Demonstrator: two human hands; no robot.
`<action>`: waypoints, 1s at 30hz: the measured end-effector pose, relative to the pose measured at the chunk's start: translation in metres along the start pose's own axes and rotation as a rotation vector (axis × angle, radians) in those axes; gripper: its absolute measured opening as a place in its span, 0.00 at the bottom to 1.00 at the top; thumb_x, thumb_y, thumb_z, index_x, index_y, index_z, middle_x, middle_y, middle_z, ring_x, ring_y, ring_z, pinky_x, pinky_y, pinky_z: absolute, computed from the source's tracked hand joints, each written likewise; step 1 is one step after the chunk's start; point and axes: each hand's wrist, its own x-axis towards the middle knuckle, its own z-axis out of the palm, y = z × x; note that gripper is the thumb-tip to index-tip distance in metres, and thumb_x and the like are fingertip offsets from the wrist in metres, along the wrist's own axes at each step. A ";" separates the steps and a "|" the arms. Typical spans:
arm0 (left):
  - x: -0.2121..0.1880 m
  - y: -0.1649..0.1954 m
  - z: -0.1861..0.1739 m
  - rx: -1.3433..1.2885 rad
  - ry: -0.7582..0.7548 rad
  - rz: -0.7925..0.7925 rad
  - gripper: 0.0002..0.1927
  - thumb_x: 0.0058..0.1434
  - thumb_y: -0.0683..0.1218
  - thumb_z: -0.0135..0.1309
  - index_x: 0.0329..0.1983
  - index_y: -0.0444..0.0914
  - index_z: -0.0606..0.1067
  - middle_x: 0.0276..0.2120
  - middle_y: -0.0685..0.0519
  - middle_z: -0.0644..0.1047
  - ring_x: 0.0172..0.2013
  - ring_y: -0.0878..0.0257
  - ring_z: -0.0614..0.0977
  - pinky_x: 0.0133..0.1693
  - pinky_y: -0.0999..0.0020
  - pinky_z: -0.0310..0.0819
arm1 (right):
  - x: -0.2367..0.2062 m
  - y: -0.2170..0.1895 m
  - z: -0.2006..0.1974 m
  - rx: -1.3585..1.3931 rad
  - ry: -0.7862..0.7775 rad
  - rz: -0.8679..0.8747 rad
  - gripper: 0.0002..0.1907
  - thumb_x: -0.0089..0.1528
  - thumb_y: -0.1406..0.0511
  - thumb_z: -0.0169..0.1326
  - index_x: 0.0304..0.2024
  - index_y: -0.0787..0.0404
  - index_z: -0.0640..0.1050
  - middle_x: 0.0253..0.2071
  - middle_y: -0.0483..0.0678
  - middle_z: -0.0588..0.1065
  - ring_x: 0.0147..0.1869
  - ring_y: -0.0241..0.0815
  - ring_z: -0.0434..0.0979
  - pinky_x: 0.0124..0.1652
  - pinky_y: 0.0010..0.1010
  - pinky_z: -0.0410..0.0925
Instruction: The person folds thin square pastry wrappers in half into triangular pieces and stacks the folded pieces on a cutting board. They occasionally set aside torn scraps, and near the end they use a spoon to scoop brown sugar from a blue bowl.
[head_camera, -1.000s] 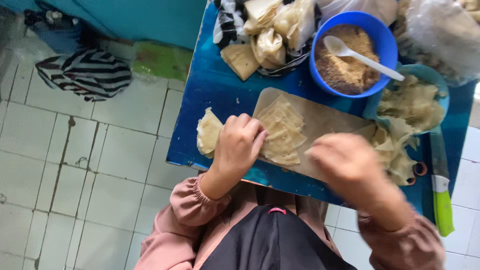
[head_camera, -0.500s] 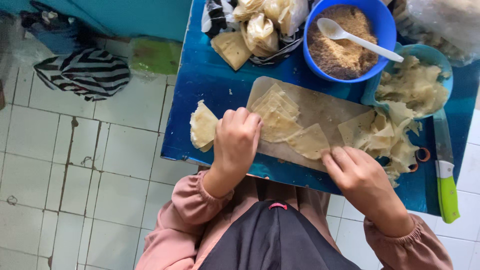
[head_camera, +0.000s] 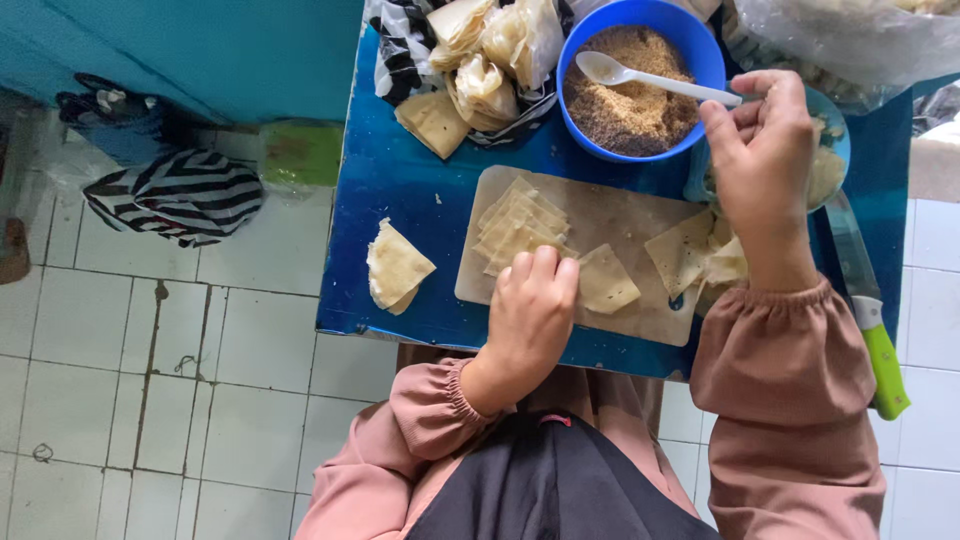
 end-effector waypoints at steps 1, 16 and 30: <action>0.000 0.000 0.000 0.003 0.001 0.000 0.05 0.58 0.41 0.53 0.38 0.41 0.73 0.38 0.50 0.72 0.41 0.54 0.75 0.43 0.61 0.70 | 0.005 0.008 0.001 0.039 -0.022 0.039 0.12 0.74 0.70 0.62 0.54 0.70 0.73 0.36 0.46 0.77 0.37 0.29 0.74 0.36 0.24 0.67; 0.006 0.002 -0.002 -0.143 -0.011 -0.003 0.07 0.58 0.42 0.55 0.37 0.39 0.69 0.33 0.49 0.71 0.38 0.52 0.75 0.40 0.59 0.70 | 0.043 0.058 0.001 -0.015 0.064 0.074 0.12 0.74 0.70 0.61 0.54 0.69 0.72 0.29 0.45 0.77 0.28 0.34 0.75 0.28 0.26 0.65; -0.003 -0.002 -0.002 -0.356 -0.044 -0.003 0.20 0.59 0.36 0.53 0.55 0.32 0.71 0.40 0.46 0.72 0.40 0.53 0.79 0.41 0.64 0.76 | 0.042 0.054 0.013 0.132 0.294 -0.086 0.21 0.67 0.77 0.62 0.58 0.69 0.68 0.39 0.50 0.79 0.37 0.36 0.80 0.34 0.23 0.71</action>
